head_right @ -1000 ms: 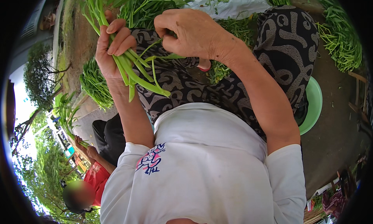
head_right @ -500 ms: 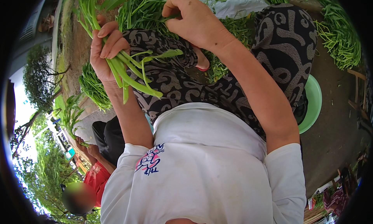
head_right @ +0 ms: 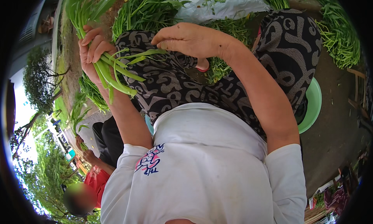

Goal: The person picks leaves from the stems of water spinach by hand.

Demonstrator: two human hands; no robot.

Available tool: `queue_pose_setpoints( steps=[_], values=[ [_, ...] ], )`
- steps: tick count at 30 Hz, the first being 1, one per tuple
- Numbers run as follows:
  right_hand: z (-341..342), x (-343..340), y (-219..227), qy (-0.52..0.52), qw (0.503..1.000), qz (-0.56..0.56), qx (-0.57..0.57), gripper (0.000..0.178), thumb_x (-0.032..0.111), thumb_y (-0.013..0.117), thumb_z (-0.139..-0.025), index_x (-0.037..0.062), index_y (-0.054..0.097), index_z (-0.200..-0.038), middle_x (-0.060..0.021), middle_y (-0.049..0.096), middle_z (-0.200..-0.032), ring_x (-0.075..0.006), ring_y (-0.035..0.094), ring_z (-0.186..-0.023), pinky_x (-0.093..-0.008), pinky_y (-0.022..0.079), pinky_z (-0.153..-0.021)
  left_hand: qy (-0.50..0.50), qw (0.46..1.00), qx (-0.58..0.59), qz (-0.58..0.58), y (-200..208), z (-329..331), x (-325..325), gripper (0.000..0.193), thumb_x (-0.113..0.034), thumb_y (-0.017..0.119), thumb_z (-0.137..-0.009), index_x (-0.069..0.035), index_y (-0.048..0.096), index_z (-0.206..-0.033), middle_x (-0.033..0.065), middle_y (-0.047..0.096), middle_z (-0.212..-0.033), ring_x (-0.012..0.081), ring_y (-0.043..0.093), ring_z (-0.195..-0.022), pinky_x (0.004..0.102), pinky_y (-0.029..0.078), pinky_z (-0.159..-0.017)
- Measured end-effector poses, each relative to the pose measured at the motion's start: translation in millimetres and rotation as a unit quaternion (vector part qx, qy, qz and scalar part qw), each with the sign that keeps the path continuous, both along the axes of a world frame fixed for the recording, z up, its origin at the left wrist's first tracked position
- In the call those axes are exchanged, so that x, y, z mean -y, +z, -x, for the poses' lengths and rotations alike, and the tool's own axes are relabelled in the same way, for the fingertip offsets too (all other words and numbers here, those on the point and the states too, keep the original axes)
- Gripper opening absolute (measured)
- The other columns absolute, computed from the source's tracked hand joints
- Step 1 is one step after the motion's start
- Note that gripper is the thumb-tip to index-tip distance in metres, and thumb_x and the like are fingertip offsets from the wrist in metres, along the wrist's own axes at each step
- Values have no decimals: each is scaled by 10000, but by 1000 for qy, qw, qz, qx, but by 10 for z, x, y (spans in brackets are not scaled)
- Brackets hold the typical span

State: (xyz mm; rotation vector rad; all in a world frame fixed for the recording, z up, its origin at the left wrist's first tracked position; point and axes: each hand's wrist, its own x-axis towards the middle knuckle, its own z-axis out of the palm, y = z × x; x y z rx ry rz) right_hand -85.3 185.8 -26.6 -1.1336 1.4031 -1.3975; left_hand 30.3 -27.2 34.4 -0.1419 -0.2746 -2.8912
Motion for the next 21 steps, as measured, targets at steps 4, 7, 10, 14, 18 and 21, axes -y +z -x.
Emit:
queue_pose_setpoints(
  steps=[4, 7, 10, 14, 18, 21],
  values=[
    [-41, 17, -3, 40, 997, -38, 55, 308, 206, 539, -919, 20, 600, -1157, -100, 655, -995, -178, 597, -883, -324, 478, -842, 6, 1000, -5, -1, 10, -19, 25, 252, -84, 484, -960, 49, 489, -1174, 53, 511, -871, 79, 452, -537, 229, 401, -508],
    [-57, 20, 46, 61, 991, -86, 85, 302, 192, 558, -905, 9, 601, -1141, -61, 624, -888, -136, 570, -723, -282, 480, -713, 6, 1000, -8, -8, 17, -27, 28, 254, -84, 481, -961, 56, 487, -1173, 57, 511, -870, 82, 452, -535, 232, 404, -508],
    [-61, 38, -16, 53, 994, -59, 69, 285, 158, 569, -908, -5, 590, -1141, -9, 571, -786, -73, 538, -521, -202, 464, -517, 2, 1000, -11, -15, 26, -8, 14, 257, -86, 477, -963, 58, 484, -1175, 60, 510, -869, 87, 453, -533, 235, 407, -507],
    [-78, 65, 5, -15, 998, -63, 7, 270, 178, 587, -873, 10, 614, -1083, -48, 624, -849, -105, 547, -634, -252, 469, -624, -3, 1000, -13, -26, 47, -10, -13, 262, -87, 476, -962, 60, 479, -1179, 64, 510, -866, 92, 453, -529, 237, 410, -505],
    [-93, 46, 99, -13, 995, -72, 66, 268, 179, 589, -846, 5, 625, -1046, -70, 650, -894, -132, 572, -736, -278, 476, -704, -8, 1000, -13, -25, 59, 7, -34, 264, -86, 476, -960, 61, 476, -1179, 64, 511, -865, 94, 451, -525, 234, 410, -500],
    [-146, 67, 45, 23, 991, -53, 121, 267, 167, 581, -837, 3, 622, -1044, -68, 649, -889, -134, 580, -750, -278, 476, -713, -14, 999, -14, -28, 52, 14, -29, 264, -86, 479, -959, 58, 476, -1180, 63, 513, -864, 96, 451, -523, 232, 409, -500]
  ],
)
